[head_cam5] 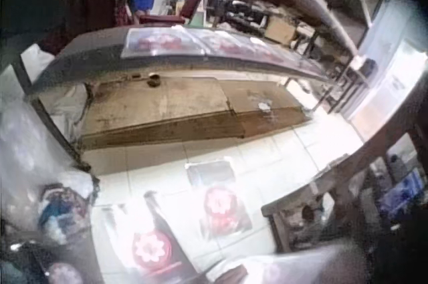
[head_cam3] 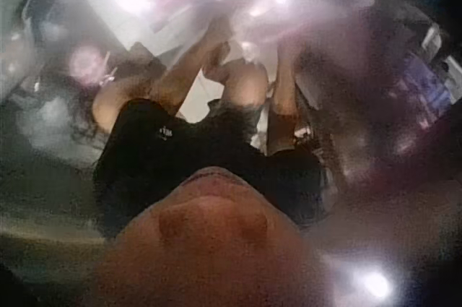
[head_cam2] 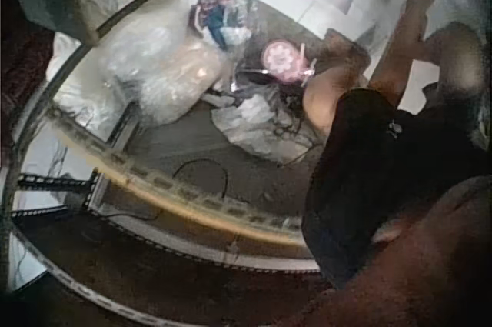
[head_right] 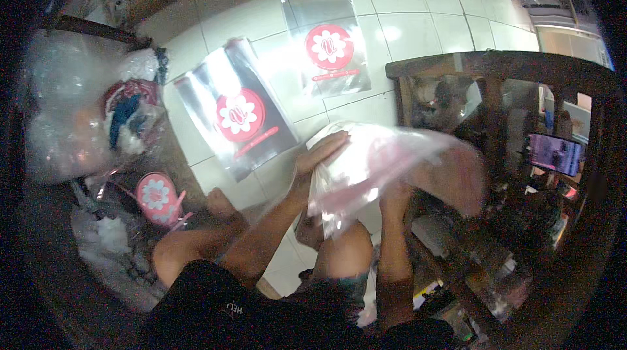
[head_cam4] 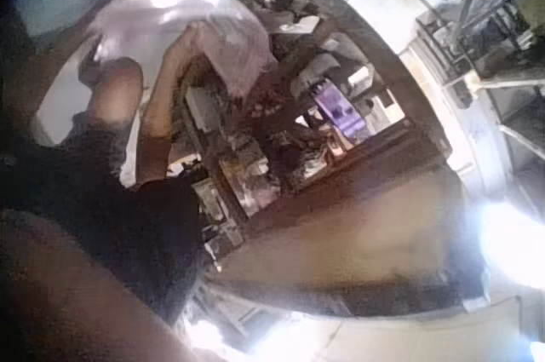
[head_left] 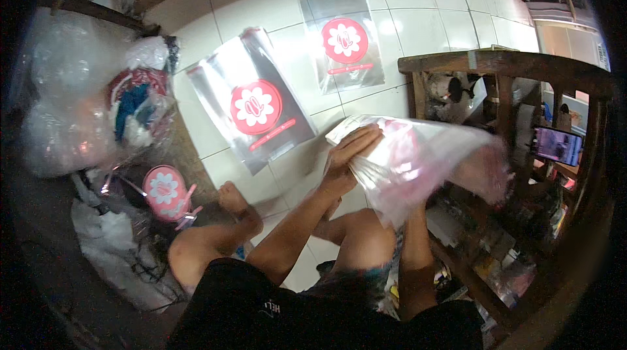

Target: The person sits on the floor and repeatedly places pink plastic containers into clear zip-top bags, seals them, and stacks them on a nearby wooden shelf. The person handles the containers and bags by hand, arranging them in neat rows.

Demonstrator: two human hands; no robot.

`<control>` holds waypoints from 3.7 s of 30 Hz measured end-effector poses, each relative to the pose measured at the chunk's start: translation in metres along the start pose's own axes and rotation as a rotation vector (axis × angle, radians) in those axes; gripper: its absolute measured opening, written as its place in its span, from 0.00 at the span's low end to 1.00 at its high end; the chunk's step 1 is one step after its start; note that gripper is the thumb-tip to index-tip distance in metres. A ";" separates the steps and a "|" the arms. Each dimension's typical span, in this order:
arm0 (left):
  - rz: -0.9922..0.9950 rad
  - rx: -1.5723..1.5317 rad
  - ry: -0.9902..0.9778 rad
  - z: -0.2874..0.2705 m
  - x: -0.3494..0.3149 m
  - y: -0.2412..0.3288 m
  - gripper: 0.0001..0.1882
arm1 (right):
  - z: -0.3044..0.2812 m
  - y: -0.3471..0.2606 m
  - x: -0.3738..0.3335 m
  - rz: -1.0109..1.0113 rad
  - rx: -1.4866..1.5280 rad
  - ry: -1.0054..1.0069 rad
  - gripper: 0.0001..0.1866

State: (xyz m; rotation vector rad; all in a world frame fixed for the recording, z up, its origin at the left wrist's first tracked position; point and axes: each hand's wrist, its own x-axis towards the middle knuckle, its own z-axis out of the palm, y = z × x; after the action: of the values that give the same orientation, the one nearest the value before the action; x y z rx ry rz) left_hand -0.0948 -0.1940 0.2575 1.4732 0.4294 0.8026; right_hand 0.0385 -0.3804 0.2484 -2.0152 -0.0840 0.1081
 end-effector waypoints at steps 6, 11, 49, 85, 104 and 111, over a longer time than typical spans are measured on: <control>-0.409 -0.152 -0.093 0.027 -0.045 -0.114 0.33 | 0.009 0.146 0.005 -0.143 0.079 -0.034 0.11; -0.308 0.036 -0.245 0.008 -0.031 -0.146 0.40 | 0.027 0.163 0.013 -0.239 0.157 -0.062 0.12; 0.040 0.234 -0.313 0.025 -0.025 -0.123 0.31 | 0.019 0.164 -0.011 -0.060 0.149 -0.042 0.17; -1.395 -0.079 0.108 0.132 -0.200 -0.211 0.32 | -0.045 0.236 0.062 0.070 -0.498 -0.628 0.27; -0.036 0.951 -0.531 -0.085 0.191 -0.030 0.21 | -0.039 0.243 0.056 -0.384 -0.879 -0.412 0.33; 0.382 1.181 -0.032 -0.210 0.336 0.101 0.19 | 0.056 0.096 0.045 -0.474 -0.631 -0.631 0.32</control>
State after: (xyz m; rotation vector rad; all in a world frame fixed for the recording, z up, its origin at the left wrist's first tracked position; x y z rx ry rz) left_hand -0.0357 0.1812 0.4085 2.7204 0.6571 0.8503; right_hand 0.0783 -0.3673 0.1361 -2.4429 -1.1043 0.4553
